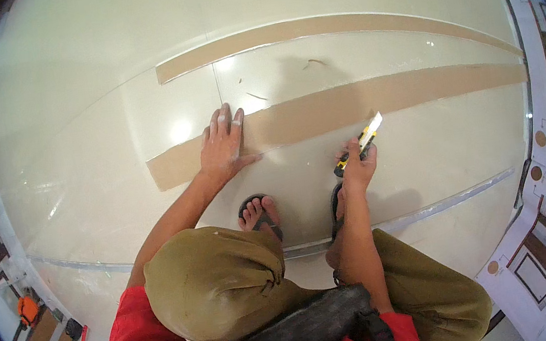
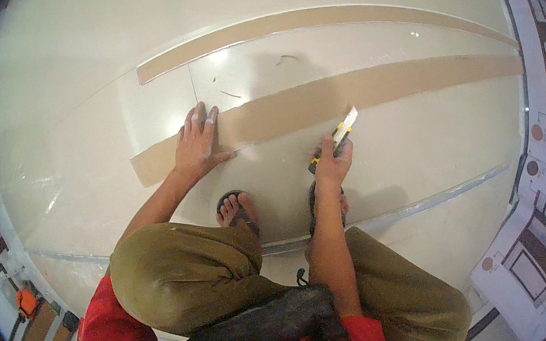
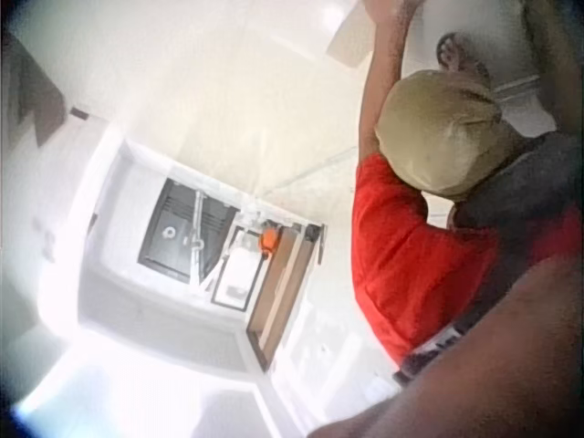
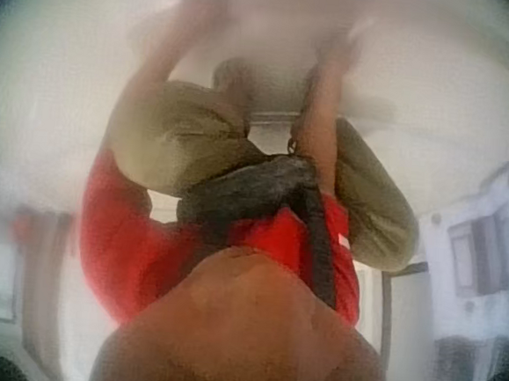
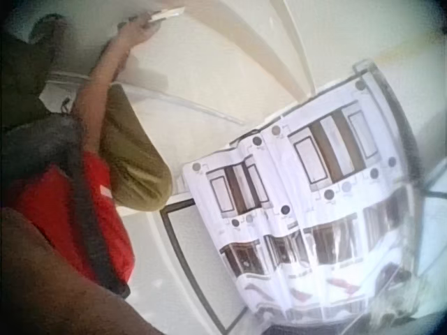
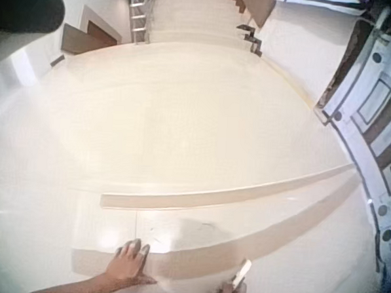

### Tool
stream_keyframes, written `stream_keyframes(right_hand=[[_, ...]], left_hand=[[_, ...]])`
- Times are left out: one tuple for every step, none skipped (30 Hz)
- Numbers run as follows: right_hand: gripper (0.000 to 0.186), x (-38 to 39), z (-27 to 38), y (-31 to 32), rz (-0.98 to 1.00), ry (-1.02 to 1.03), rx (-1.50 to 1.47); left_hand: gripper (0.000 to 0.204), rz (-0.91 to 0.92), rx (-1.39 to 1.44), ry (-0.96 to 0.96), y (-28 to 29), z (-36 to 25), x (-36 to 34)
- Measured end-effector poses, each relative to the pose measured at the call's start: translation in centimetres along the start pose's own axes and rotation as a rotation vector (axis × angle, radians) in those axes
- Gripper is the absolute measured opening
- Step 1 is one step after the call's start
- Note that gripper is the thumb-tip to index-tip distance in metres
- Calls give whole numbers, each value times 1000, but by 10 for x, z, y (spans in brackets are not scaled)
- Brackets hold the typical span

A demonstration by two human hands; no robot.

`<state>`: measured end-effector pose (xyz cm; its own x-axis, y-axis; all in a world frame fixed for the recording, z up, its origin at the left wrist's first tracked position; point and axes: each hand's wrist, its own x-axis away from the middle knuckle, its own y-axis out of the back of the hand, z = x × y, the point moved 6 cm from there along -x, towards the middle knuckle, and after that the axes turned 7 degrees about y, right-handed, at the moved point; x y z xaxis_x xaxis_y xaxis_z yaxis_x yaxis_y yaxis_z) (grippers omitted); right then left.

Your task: The person cuts a strip of drywall using a utility knife, then measures and marks another piece of material with a measuring tape and pencil before using a square and utility knife to cut it.

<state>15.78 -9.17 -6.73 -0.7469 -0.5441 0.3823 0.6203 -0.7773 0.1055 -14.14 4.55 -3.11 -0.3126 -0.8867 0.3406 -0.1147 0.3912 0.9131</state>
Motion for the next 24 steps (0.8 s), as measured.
stream_keyframes(right_hand=[[19,1,1,-6,15,-7,-6],[18,4,2,-12,31,-15,-13],[16,9,2,-17,53,-36,24],[17,9,1,-19,105,2,76],[17,8,-3,-19,158,40,127],[18,7,-7,-19,212,79,180],[19,12,-10,-23,228,64,279],[19,16,-7,-29,250,159,346],[19,20,-4,-35,272,254,413],[19,25,-1,-41,293,349,478],[24,28,-6,-45,299,294,418],[26,29,-7,-45,293,279,442],[28,36,-3,-51,295,255,456],[30,40,1,-53,291,236,478],[30,41,9,-54,272,270,486],[30,39,16,-53,251,307,498],[31,37,22,-52,230,344,509],[31,37,27,-52,241,354,468],[31,36,32,-51,251,365,427],[31,36,35,-51,260,376,385],[29,32,32,-51,264,360,341],[29,27,31,-51,267,346,301],[29,24,29,-49,268,333,262],[32,22,27,-47,271,313,227]], left_hand=[[116,13,0,15,-4,2,6],[120,26,-1,31,-8,5,9],[117,2,7,25,-10,8,11],[114,-27,25,12,-8,4,10],[111,-57,43,0,-6,-2,8],[110,-42,71,-5,-5,-6,6],[109,-25,92,-3,-3,-6,5],[108,-8,114,-1,-2,-6,4],[107,-18,98,-1,1,-8,3],[106,-28,81,-1,3,-9,4],[106,-37,64,-1,5,-11,5],[107,-77,76,-28,9,-13,7],[108,-114,75,-48,13,-8,12],[108,-150,83,-75,18,-8,15],[108,-154,76,-86,20,-8,17],[107,-157,74,-99,23,-10,19],[107,-161,70,-111,25,-12,20],[105,-161,77,-113,26,-11,21],[104,-162,85,-116,27,-11,21],[102,-163,92,-120,29,-11,21],[99,-171,100,-122,32,-10,20],[96,-180,112,-126,36,-11,19],[93,-190,126,-131,38,-12,17],[89,-212,124,-126,38,-12,15]])
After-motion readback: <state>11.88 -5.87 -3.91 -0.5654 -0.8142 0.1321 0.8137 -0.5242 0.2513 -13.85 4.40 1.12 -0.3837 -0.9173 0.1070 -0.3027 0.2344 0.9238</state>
